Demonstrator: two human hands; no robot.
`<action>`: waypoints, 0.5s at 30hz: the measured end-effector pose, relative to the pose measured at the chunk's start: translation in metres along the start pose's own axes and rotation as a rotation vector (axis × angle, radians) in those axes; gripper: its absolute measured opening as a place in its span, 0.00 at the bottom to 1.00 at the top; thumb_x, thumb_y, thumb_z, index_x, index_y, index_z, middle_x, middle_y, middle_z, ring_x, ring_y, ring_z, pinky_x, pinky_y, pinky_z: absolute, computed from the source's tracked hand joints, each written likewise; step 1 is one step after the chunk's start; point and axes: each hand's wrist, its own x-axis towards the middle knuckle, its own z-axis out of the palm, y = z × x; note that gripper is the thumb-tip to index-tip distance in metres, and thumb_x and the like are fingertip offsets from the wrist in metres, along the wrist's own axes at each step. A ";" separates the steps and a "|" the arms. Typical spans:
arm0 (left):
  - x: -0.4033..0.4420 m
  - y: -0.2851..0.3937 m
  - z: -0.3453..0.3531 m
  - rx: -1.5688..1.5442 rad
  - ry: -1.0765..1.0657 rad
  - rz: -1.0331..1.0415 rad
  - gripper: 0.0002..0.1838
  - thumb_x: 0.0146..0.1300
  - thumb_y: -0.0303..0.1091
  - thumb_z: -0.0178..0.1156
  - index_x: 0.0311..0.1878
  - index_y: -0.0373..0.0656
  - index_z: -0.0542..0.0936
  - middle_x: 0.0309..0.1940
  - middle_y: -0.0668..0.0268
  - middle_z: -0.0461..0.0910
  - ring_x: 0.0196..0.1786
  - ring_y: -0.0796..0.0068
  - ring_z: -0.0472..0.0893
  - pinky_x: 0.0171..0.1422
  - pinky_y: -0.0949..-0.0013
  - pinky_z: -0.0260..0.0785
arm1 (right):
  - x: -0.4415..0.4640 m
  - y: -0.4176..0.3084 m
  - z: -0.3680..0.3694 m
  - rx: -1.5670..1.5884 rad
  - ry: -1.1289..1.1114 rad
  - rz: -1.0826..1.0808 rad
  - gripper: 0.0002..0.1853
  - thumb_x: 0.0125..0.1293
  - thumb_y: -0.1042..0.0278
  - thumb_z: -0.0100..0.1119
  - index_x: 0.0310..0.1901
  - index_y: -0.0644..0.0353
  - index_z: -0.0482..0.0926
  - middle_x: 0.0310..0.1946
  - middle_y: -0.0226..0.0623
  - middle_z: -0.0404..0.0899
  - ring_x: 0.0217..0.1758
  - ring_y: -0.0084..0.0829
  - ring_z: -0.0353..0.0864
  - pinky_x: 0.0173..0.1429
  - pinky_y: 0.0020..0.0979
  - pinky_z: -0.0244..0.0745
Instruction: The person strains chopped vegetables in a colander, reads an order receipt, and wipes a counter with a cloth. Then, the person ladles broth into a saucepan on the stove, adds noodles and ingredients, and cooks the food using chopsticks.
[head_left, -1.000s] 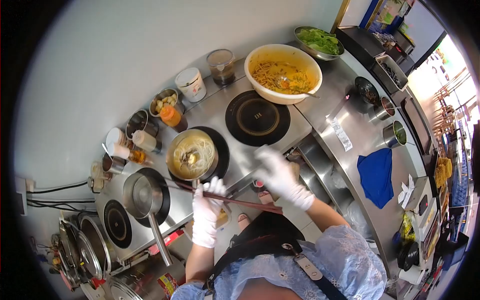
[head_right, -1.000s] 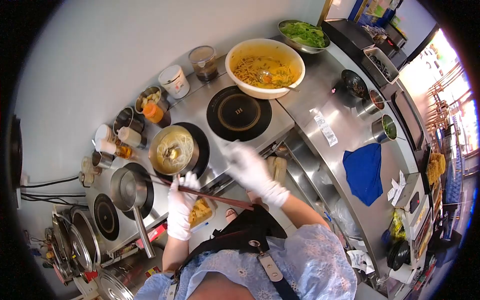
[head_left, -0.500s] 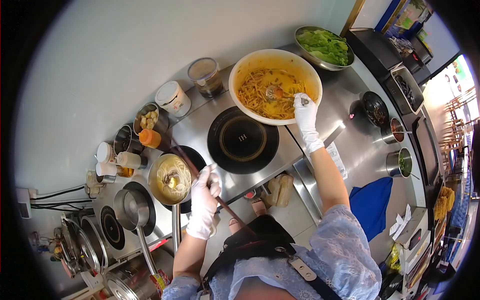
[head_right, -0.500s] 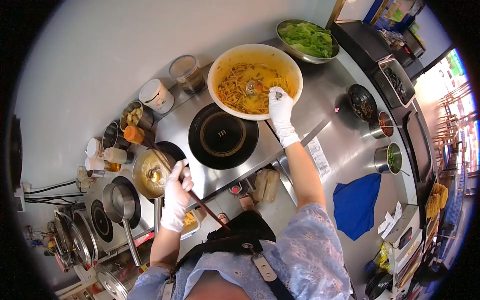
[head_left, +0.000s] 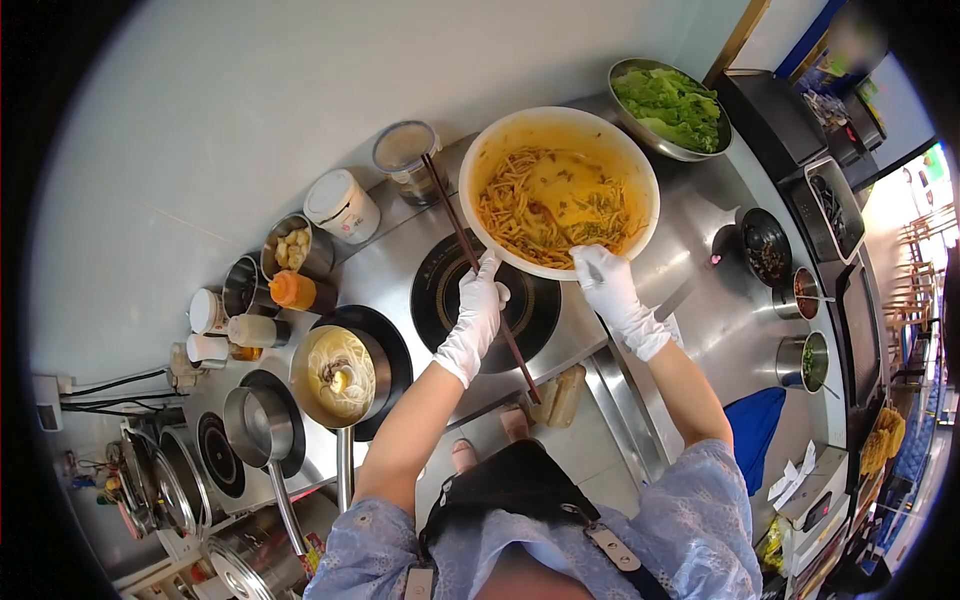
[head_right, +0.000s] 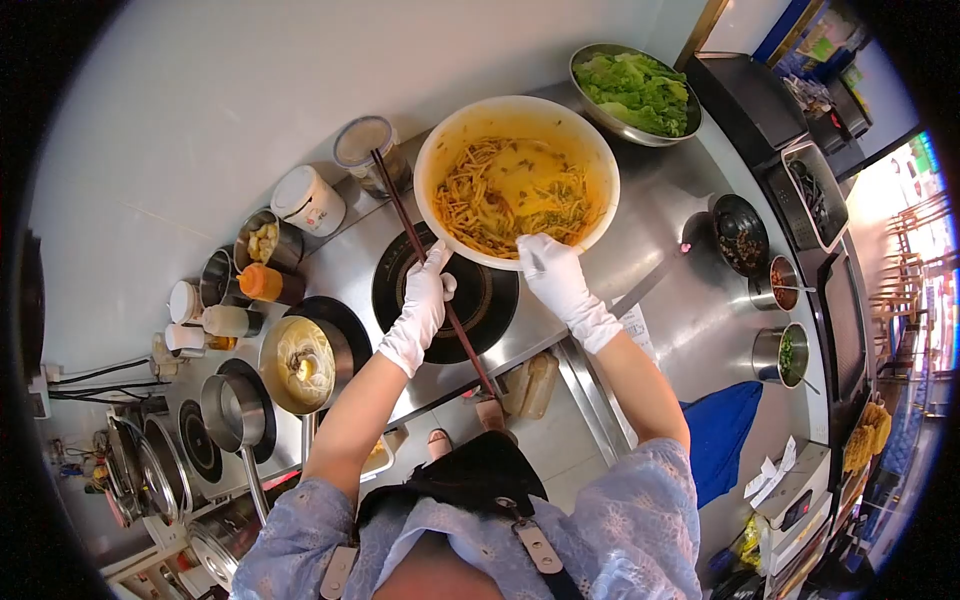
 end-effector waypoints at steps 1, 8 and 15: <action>0.002 -0.002 0.000 -0.001 0.002 -0.006 0.22 0.67 0.47 0.57 0.53 0.35 0.75 0.54 0.61 0.79 0.13 0.81 0.67 0.15 0.76 0.52 | -0.005 0.000 -0.001 0.239 0.130 0.164 0.06 0.66 0.72 0.54 0.36 0.65 0.78 0.23 0.37 0.78 0.22 0.30 0.77 0.26 0.30 0.72; 0.005 -0.001 -0.006 -0.009 -0.059 0.018 0.22 0.68 0.47 0.56 0.52 0.35 0.75 0.55 0.60 0.78 0.13 0.81 0.66 0.16 0.75 0.53 | 0.000 0.010 -0.012 0.804 0.209 0.863 0.09 0.69 0.71 0.51 0.37 0.65 0.79 0.16 0.29 0.73 0.15 0.18 0.70 0.19 0.20 0.64; 0.003 0.000 -0.006 -0.002 -0.075 0.006 0.19 0.66 0.45 0.58 0.51 0.39 0.75 0.55 0.55 0.77 0.14 0.79 0.67 0.16 0.75 0.51 | 0.006 0.014 -0.027 0.785 0.241 0.925 0.10 0.69 0.69 0.49 0.35 0.63 0.79 0.19 0.33 0.75 0.15 0.20 0.72 0.17 0.21 0.67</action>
